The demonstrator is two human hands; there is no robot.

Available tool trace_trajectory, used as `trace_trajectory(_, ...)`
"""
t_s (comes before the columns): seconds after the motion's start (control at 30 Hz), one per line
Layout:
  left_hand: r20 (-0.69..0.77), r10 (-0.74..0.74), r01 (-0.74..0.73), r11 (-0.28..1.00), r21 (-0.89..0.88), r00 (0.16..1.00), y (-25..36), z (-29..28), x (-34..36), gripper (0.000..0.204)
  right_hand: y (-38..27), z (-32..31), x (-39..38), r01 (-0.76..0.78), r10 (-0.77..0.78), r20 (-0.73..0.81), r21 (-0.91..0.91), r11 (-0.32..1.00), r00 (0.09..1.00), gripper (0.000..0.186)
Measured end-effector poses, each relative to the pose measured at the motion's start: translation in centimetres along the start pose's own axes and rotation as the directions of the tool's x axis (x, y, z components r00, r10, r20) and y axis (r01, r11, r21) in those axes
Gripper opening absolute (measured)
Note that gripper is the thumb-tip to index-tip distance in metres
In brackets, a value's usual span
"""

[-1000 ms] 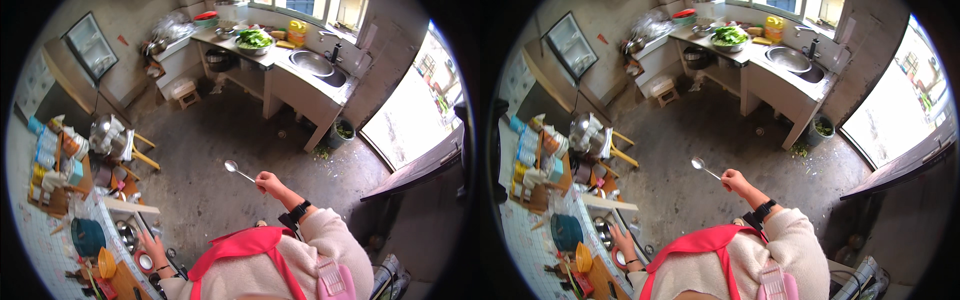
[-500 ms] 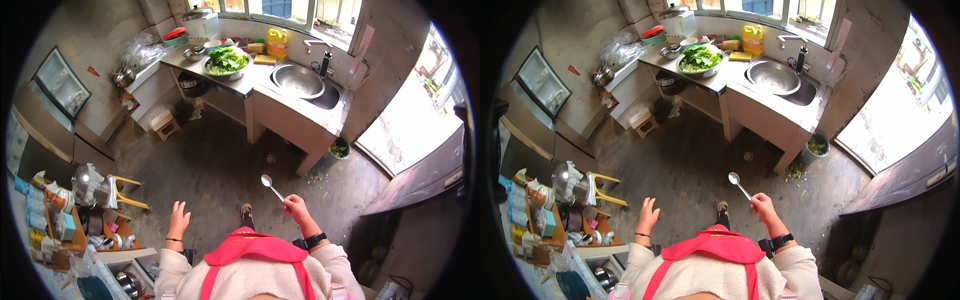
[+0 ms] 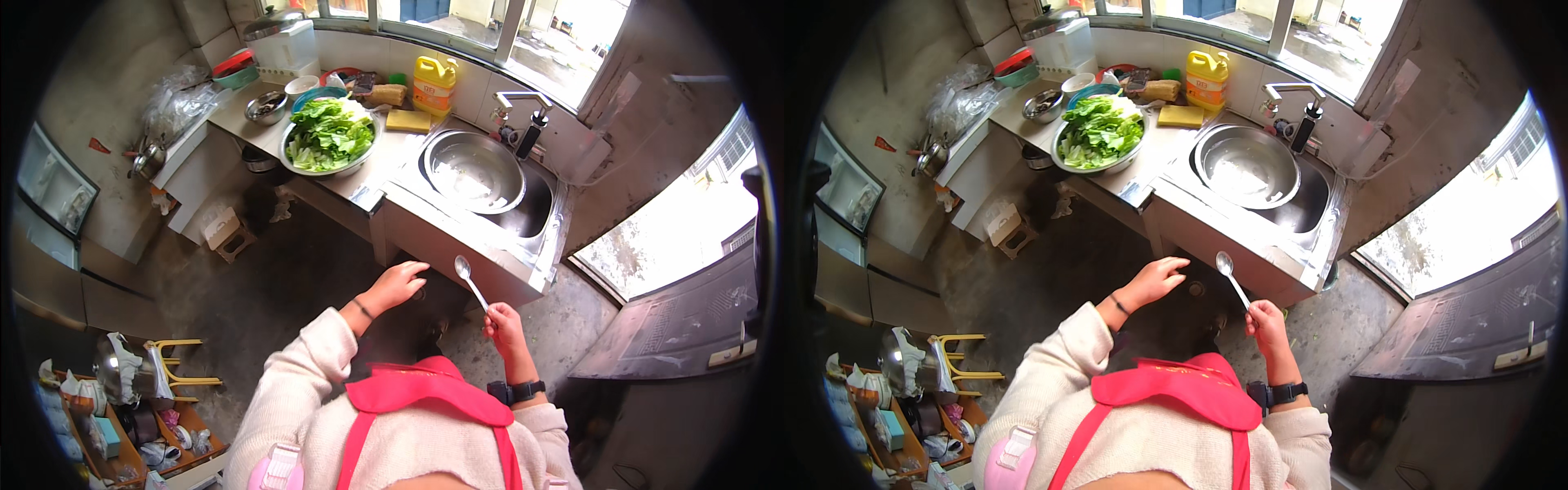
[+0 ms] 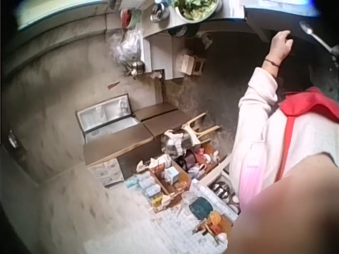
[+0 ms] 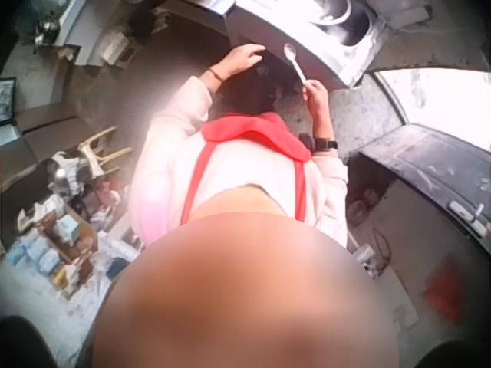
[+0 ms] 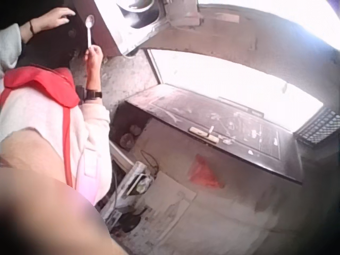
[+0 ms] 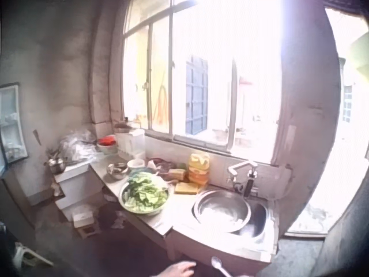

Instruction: The person peels garlic cloves, places them in a basket, then chops them on a cutting board. They wash a bowl and a spoon in the sink using a sponge. The person wears a red apron and works at a wooden countertop in a kitchen.

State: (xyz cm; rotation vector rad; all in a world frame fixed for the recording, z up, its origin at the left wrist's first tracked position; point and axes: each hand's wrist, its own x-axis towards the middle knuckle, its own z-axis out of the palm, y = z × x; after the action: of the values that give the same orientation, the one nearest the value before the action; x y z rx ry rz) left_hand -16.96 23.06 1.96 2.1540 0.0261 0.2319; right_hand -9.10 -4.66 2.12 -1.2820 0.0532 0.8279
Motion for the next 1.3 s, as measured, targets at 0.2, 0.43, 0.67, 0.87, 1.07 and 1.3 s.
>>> trace_trajectory(0.2,0.097,-0.13,0.149,0.964,-0.219,0.987,-1.7,3.4,14.1,0.031,-6.6,-1.9,11.7,-0.079,0.068,0.089,0.129,0.988,0.994,0.011)
trace_trajectory(0.43,0.139,-0.323,0.351,0.845,-0.404,0.936,-6.2,2.8,24.3,0.029,-11.9,-1.7,22.4,-0.177,0.169,0.062,0.15,0.973,0.984,0.008)
trace_trajectory(0.67,0.319,-0.46,0.557,0.619,-0.553,0.828,-9.5,2.2,34.0,0.036,-12.7,-0.7,29.7,-0.199,0.203,0.003,0.205,0.958,0.979,0.009)
trace_trajectory(0.87,0.422,-0.46,0.624,0.567,-0.538,0.782,-12.9,2.1,40.4,0.038,-11.9,0.0,33.8,-0.257,0.28,-0.141,0.157,0.953,0.95,0.011)
trace_trajectory(1.07,0.422,-0.601,0.733,0.523,-0.435,0.679,-17.6,5.0,44.3,0.048,-10.7,0.3,36.1,-0.396,0.428,-0.218,0.177,0.901,0.877,0.013)
trace_trajectory(1.3,0.245,-0.798,0.818,0.574,0.029,0.551,-21.1,10.3,45.3,0.061,-11.0,1.8,38.2,-0.436,0.438,-0.141,0.047,0.899,0.888,0.012)
